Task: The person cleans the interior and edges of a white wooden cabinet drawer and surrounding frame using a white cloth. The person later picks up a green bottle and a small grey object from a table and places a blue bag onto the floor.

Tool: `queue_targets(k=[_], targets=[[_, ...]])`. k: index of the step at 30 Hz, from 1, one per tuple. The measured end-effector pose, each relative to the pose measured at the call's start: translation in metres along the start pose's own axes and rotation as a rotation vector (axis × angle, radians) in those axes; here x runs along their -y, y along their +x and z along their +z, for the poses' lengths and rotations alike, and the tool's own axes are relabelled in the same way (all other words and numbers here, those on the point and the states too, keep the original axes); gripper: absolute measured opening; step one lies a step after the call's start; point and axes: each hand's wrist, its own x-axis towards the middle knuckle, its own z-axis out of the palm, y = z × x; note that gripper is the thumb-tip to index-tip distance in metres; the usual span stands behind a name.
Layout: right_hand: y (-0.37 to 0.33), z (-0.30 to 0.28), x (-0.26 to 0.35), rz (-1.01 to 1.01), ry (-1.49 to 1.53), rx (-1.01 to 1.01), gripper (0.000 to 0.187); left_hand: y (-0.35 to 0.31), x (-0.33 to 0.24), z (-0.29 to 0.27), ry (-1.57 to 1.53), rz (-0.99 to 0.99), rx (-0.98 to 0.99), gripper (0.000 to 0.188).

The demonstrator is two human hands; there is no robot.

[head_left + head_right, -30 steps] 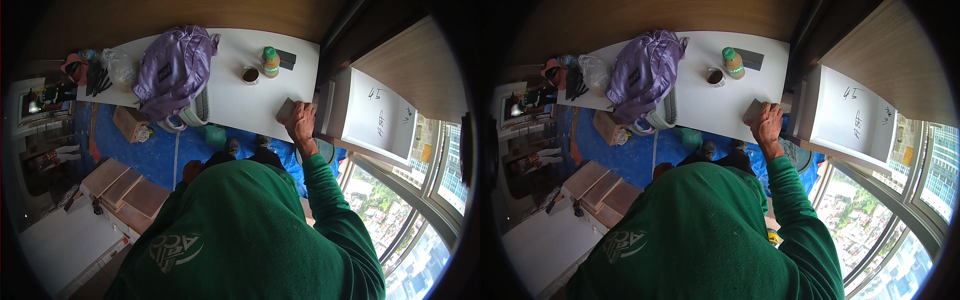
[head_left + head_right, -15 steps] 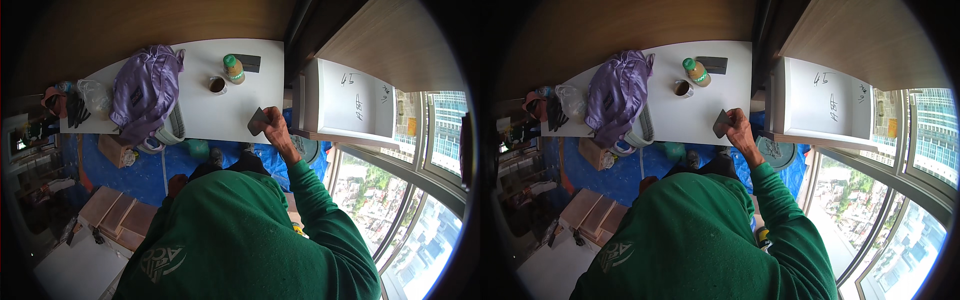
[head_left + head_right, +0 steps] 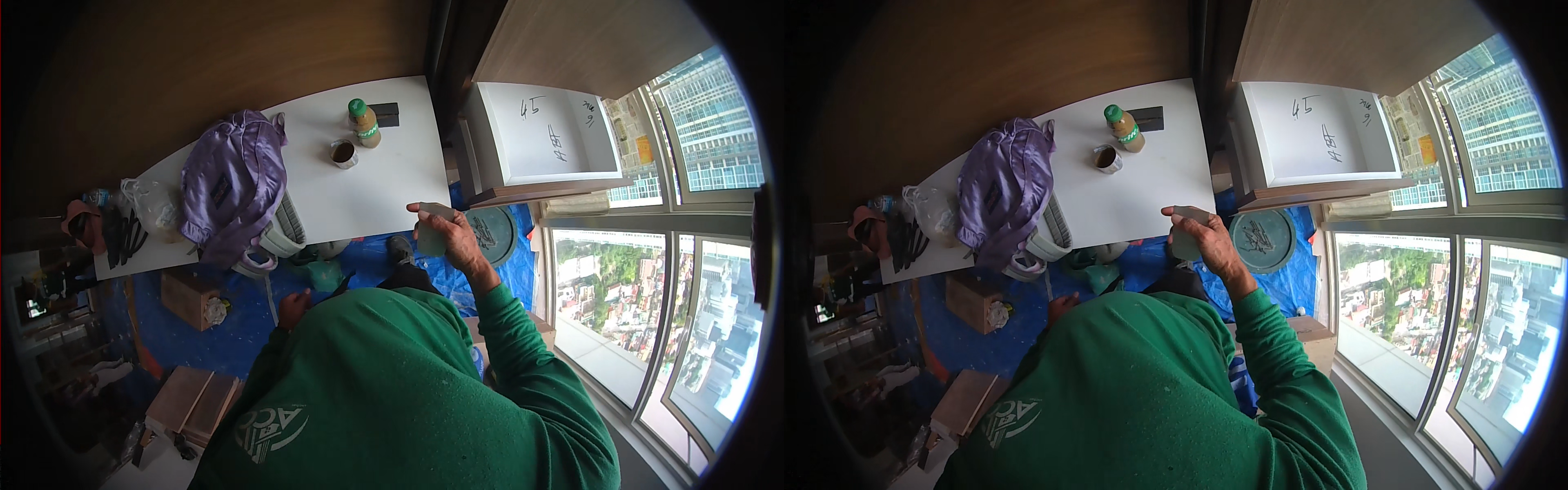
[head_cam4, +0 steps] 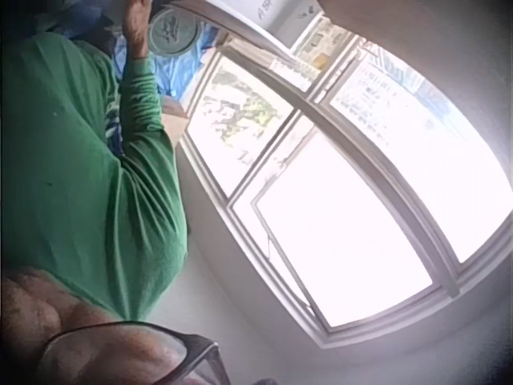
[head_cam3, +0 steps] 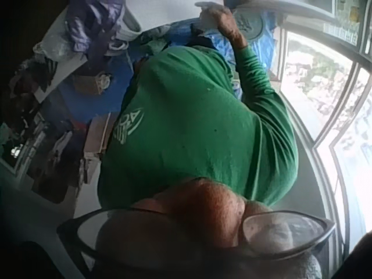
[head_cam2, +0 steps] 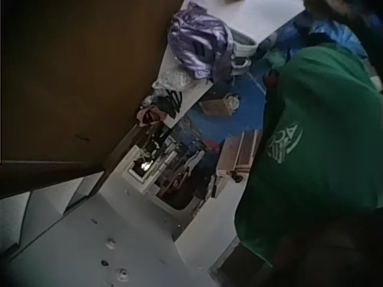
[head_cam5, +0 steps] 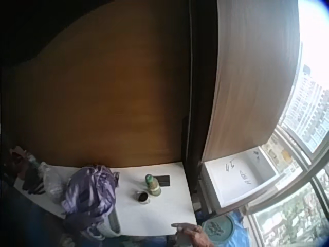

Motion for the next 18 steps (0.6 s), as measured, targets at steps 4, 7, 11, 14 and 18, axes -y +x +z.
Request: queue_targets(k=[4,7,11,14,18], targets=[[-0.027,-0.01,-0.047,-0.149,-0.037,-0.083,0.055,0.001,0.012,-0.01,-0.141,0.013,0.062,0.039],[-0.059,0.009,-0.086,-0.101,0.0,-0.32,0.059,-0.006,0.037,-0.027,-0.231,-0.002,0.127,0.035],[-0.098,0.013,-0.186,-0.063,-0.101,-0.414,0.049,-0.011,0.114,-0.052,-0.228,0.014,0.122,0.034],[-0.143,0.033,-0.266,0.181,-0.037,-0.475,0.055,-0.027,0.167,-0.064,-0.173,0.018,0.12,0.034],[-0.215,0.089,-0.356,0.597,-0.109,-0.524,0.039,-0.05,0.284,-0.078,0.073,0.304,0.12,0.035]])
